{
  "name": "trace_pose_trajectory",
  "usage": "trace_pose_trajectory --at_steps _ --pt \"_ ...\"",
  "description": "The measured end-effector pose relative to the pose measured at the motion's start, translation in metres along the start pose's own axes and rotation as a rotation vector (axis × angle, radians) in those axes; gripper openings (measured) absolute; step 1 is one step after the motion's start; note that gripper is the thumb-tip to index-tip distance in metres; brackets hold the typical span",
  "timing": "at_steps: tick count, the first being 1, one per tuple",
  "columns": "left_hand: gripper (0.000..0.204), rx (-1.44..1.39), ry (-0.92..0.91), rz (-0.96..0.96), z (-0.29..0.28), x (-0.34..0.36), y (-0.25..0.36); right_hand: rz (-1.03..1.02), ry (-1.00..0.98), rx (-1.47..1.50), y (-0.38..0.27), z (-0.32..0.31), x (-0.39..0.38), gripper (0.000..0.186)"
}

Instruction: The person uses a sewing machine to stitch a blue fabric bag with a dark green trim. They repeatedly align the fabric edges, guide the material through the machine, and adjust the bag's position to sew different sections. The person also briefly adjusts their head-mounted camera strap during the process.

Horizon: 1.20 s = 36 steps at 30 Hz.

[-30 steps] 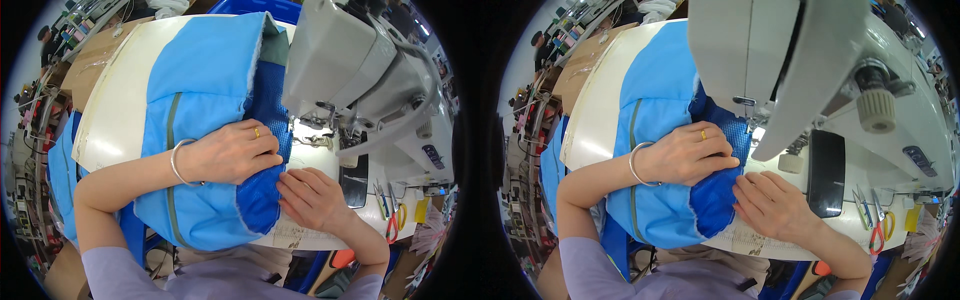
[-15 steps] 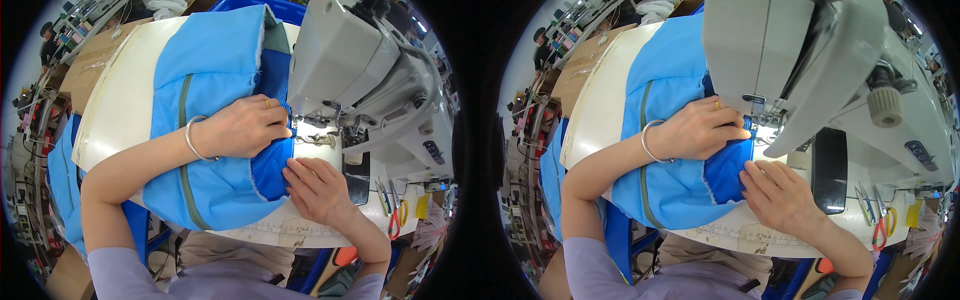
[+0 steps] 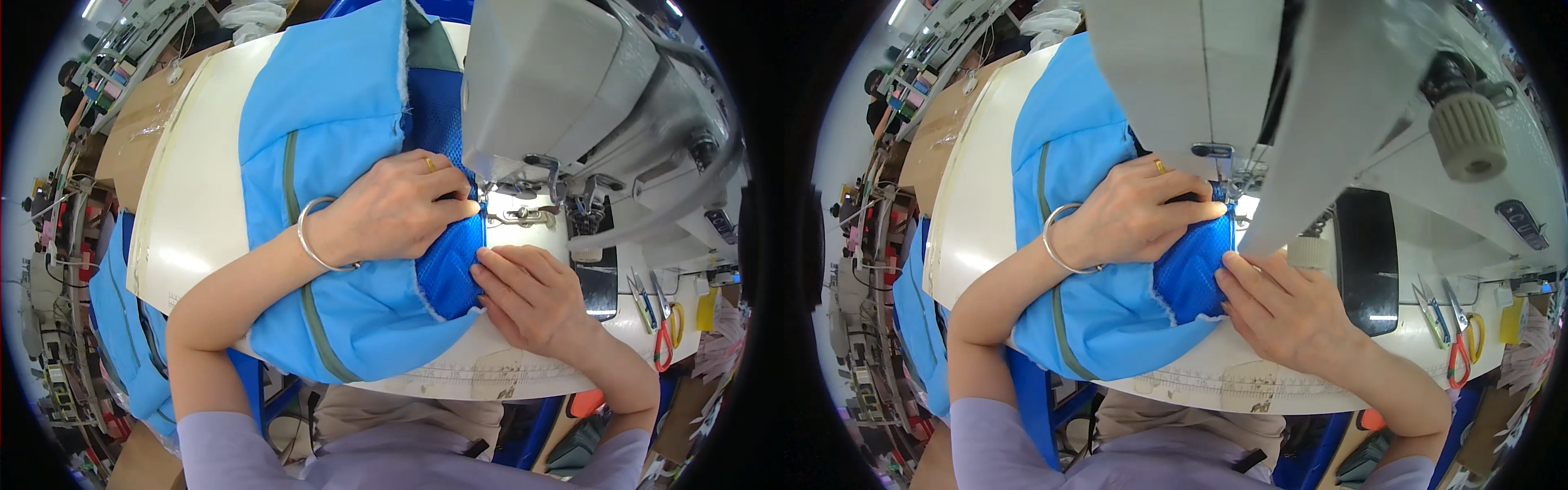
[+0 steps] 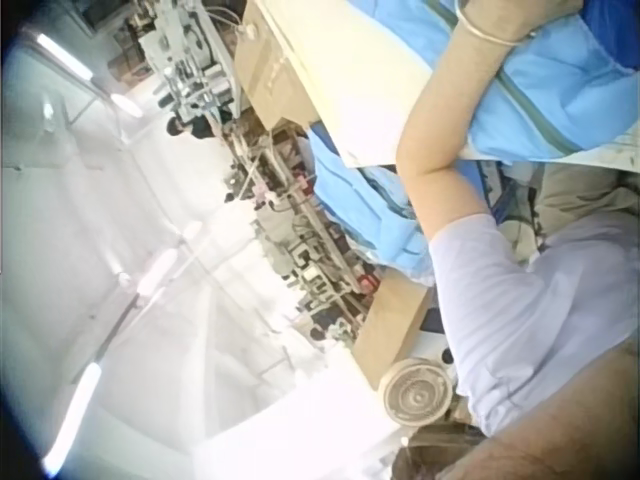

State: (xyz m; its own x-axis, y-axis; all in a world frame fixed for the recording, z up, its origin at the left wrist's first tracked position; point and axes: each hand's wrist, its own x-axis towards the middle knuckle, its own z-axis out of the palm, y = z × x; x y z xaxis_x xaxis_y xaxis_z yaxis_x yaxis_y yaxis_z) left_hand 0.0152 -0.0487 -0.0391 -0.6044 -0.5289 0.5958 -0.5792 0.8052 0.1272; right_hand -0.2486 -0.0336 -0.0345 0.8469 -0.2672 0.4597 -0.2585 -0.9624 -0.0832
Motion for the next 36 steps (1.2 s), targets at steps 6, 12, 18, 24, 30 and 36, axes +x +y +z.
trace_pose_trajectory --at_steps 6,12,18,24,30,36 --pt "0.029 -0.062 0.029 -0.009 0.001 0.0 -0.002 0.009 -0.001 0.014 0.002 -0.001 0.002 0.035" --pt "0.028 -0.052 -0.006 -0.025 -0.002 0.0 -0.003 0.02 0.023 0.006 0.0 -0.001 0.003 0.034" --pt "0.031 -0.054 0.008 -0.019 0.002 0.001 -0.008 0.061 0.021 0.0 0.001 -0.001 0.004 0.034" --pt "0.03 -0.114 -0.03 0.014 -0.002 0.001 -0.019 0.039 0.119 0.088 0.007 0.003 0.003 0.032" --pt "0.026 -0.207 -0.099 0.043 -0.004 0.008 -0.034 0.468 0.281 0.089 0.043 -0.031 0.002 0.015" --pt "0.027 -0.217 -0.091 0.069 -0.006 0.009 -0.033 0.603 0.361 0.06 0.049 -0.034 0.008 0.012"
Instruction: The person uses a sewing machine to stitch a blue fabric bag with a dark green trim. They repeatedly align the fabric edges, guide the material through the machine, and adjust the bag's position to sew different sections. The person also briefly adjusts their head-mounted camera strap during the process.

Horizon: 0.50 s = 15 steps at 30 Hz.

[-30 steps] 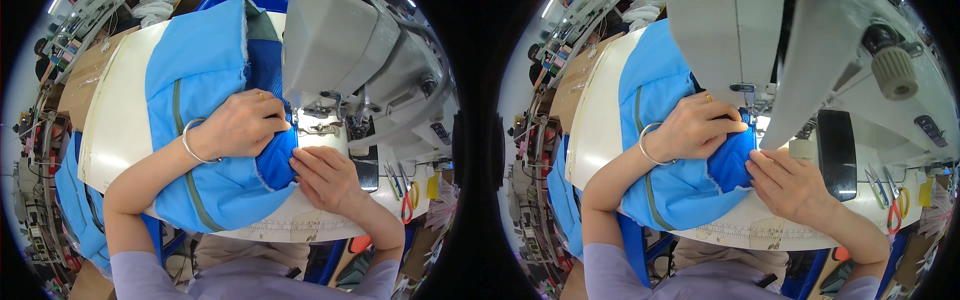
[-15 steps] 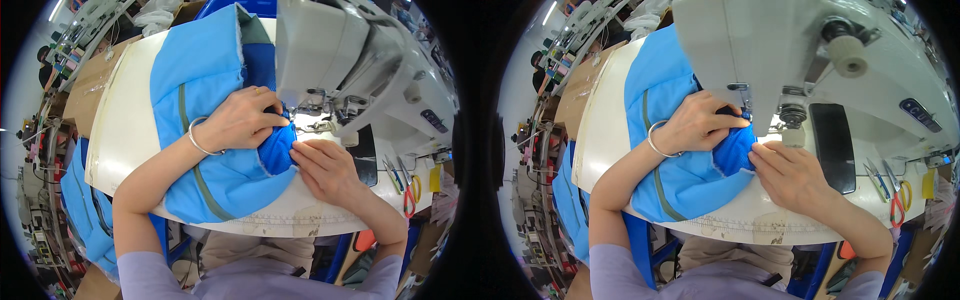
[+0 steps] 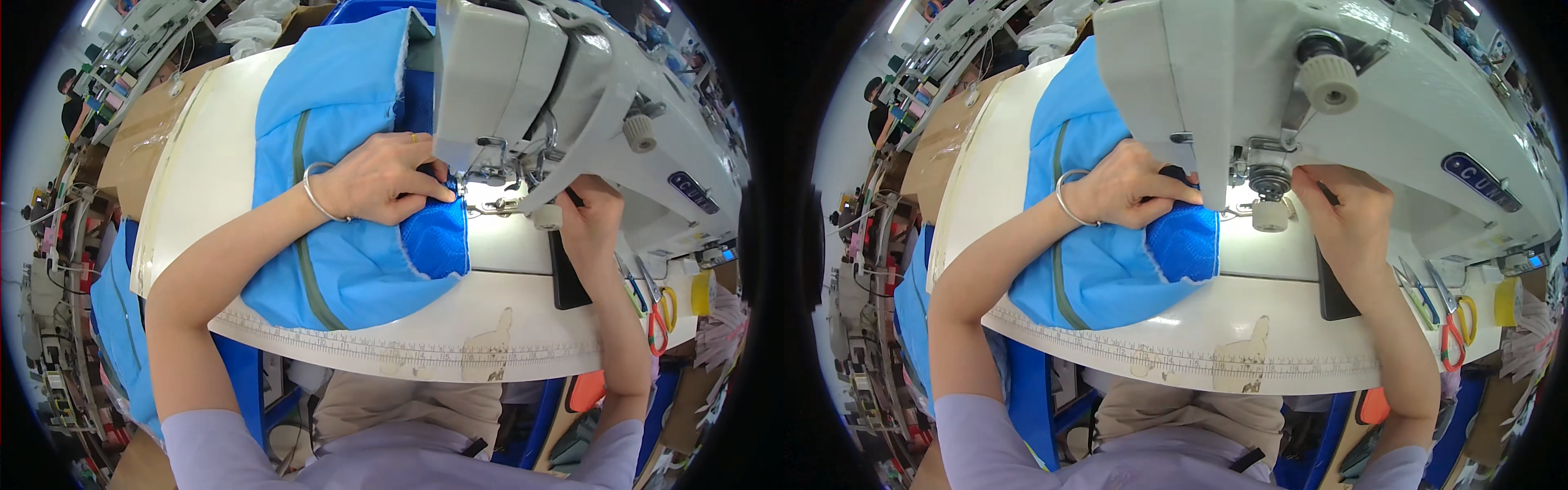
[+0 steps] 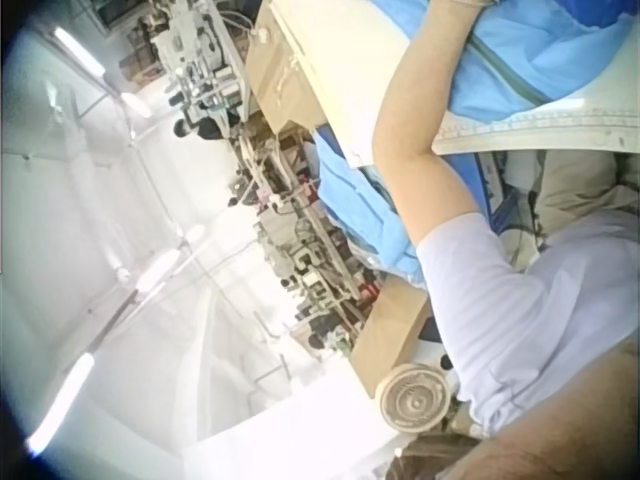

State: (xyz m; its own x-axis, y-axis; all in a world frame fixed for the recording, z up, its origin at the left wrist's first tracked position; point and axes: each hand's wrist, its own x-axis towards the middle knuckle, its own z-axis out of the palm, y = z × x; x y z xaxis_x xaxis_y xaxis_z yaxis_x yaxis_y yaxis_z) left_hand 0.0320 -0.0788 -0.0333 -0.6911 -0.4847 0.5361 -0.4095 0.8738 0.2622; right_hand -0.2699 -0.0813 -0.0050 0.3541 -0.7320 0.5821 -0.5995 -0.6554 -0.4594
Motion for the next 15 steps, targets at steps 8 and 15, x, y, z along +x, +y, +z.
trace_pose_trajectory --at_steps 8,15 --pt "0.036 0.01 0.005 0.054 0.002 -0.002 0.004 0.018 0.034 -0.026 -0.002 0.003 0.0 0.012" --pt "0.034 0.014 0.029 0.06 0.004 -0.006 0.013 -0.375 -0.08 -0.18 -0.007 0.004 -0.014 0.013"
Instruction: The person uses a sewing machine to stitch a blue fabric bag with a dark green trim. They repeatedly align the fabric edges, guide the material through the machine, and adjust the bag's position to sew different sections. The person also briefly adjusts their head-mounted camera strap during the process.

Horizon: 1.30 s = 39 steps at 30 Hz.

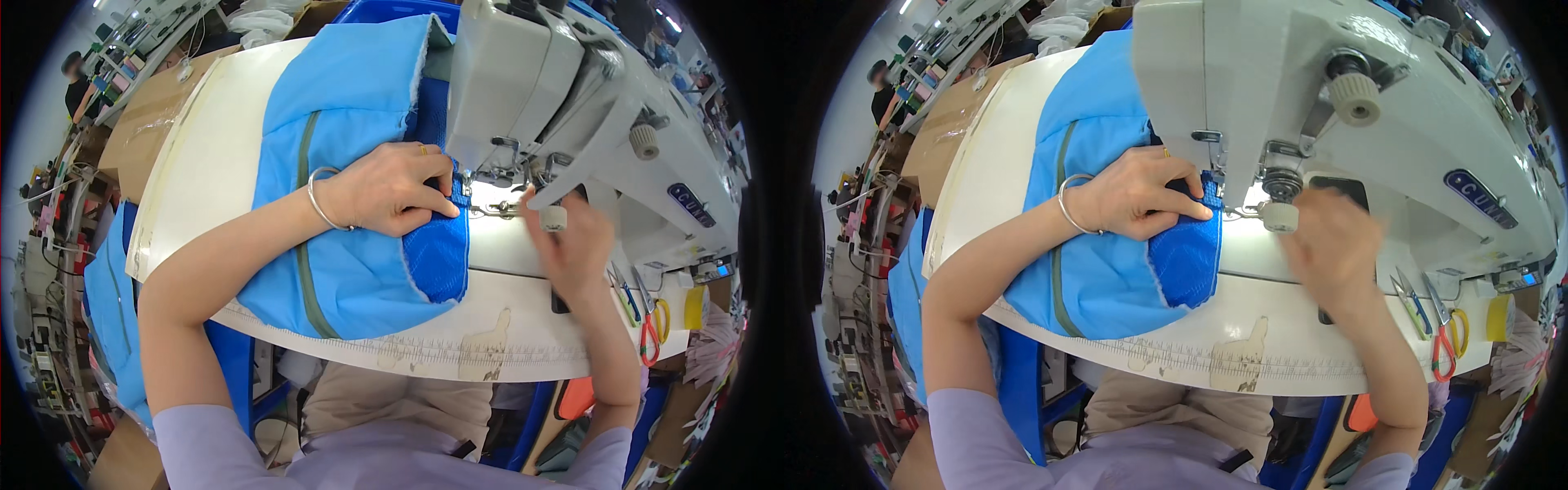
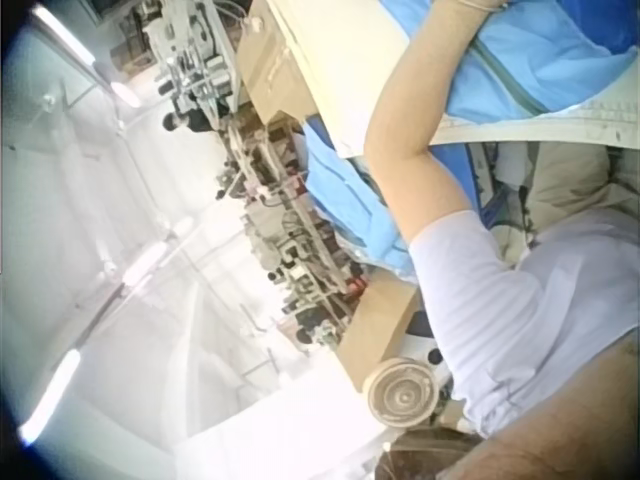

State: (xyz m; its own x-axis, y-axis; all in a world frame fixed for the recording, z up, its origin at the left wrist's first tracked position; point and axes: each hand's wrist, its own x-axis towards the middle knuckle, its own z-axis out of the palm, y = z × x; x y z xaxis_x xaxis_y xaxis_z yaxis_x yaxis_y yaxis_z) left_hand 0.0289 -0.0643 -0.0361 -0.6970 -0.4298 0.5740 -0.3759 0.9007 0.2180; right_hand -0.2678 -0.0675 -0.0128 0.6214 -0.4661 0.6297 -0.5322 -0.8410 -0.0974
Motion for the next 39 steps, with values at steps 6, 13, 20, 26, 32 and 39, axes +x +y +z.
trace_pose_trajectory --at_steps 6,13,20,26,32,39 --pt "0.032 0.007 0.012 -0.018 0.002 0.001 -0.006 -0.351 -0.147 0.21 -0.036 0.028 -0.011 0.03" --pt "0.022 0.011 0.076 -0.019 0.005 0.004 -0.015 -0.35 -0.155 0.179 -0.033 0.026 -0.007 0.034" --pt "0.028 -0.028 0.039 -0.033 0.003 -0.001 -0.016 -0.349 -0.159 0.172 -0.035 0.025 -0.007 0.033" --pt "0.026 -0.047 0.009 -0.07 0.0 0.003 -0.009 -0.347 -0.148 0.191 -0.034 0.026 -0.01 0.032" --pt "0.022 0.001 0.05 -0.073 -0.003 0.004 -0.006 -0.322 -0.176 0.192 -0.03 0.034 -0.015 0.033" --pt "0.024 -0.004 0.041 -0.177 -0.015 0.004 -0.015 -0.291 -0.187 0.193 -0.028 0.031 -0.018 0.037"
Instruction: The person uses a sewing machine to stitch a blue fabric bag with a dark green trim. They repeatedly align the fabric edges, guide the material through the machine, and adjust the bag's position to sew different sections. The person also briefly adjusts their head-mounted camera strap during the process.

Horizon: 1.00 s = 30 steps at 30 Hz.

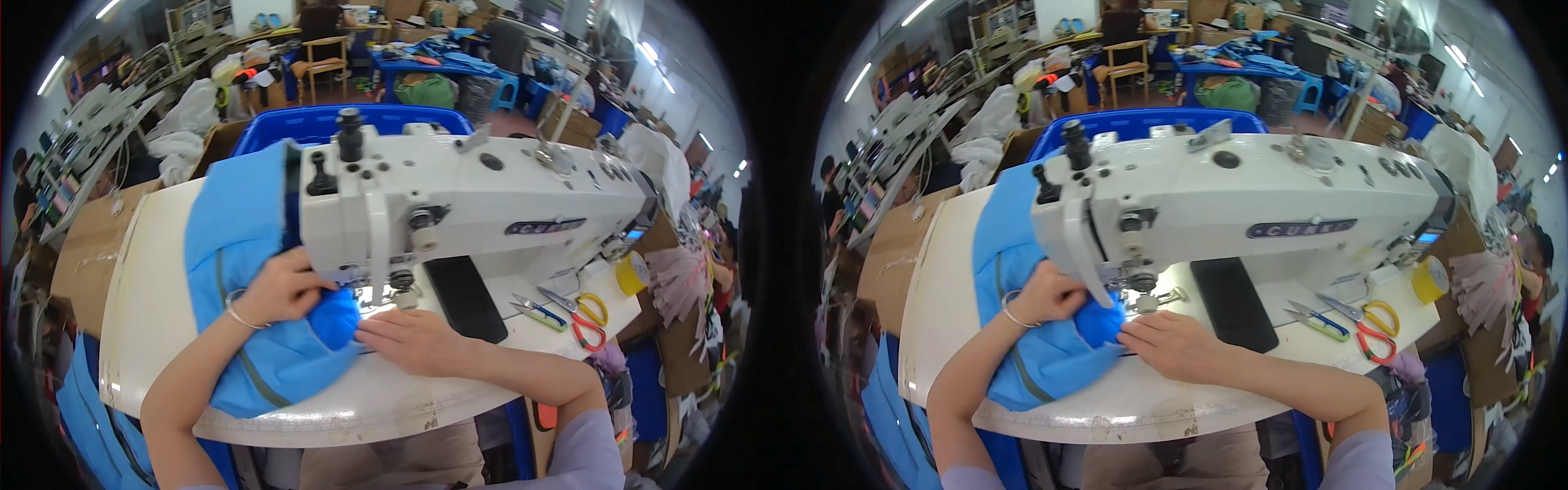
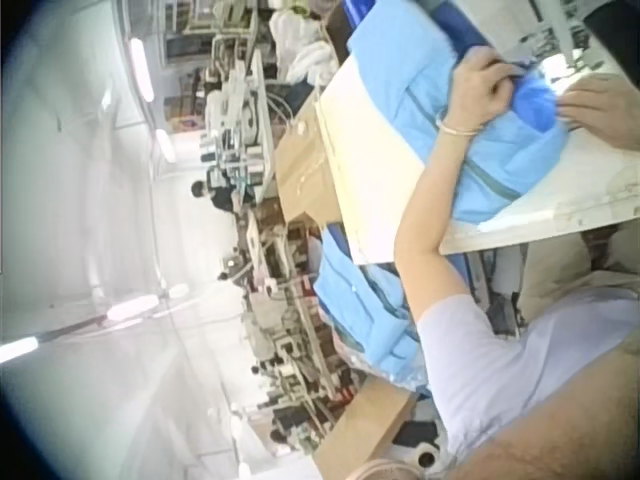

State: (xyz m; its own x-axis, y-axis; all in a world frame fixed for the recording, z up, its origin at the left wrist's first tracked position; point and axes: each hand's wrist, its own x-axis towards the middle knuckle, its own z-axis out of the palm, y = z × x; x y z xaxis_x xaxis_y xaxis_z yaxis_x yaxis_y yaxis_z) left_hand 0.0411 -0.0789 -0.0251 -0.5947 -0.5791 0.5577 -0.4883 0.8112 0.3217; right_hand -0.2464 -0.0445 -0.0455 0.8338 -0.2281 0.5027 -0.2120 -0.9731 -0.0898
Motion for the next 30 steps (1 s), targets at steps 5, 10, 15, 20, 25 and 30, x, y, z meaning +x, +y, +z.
trace_pose_trajectory --at_steps 5,10,15,20,25,30 --pt "0.018 0.235 0.195 -0.285 -0.036 -0.034 -0.049 0.02 0.015 0.023 -0.001 0.009 0.0 0.032" --pt "0.017 0.364 0.29 -0.513 -0.047 -0.061 -0.075 -0.033 0.147 0.003 -0.003 0.011 -0.004 0.023" --pt "0.014 0.389 0.299 -0.488 -0.047 -0.06 -0.079 -0.061 0.189 -0.07 -0.002 0.013 -0.004 0.02" --pt "0.014 0.42 0.315 -0.474 -0.048 -0.064 -0.083 -0.006 -0.027 -0.352 -0.024 0.005 -0.002 0.02" --pt "0.016 0.483 0.323 -0.497 -0.035 -0.072 -0.073 0.263 0.104 -0.195 -0.122 0.025 -0.028 0.049" --pt "0.013 0.455 0.311 -0.464 -0.03 -0.076 -0.056 0.432 0.062 -0.235 -0.165 0.025 -0.037 0.082"
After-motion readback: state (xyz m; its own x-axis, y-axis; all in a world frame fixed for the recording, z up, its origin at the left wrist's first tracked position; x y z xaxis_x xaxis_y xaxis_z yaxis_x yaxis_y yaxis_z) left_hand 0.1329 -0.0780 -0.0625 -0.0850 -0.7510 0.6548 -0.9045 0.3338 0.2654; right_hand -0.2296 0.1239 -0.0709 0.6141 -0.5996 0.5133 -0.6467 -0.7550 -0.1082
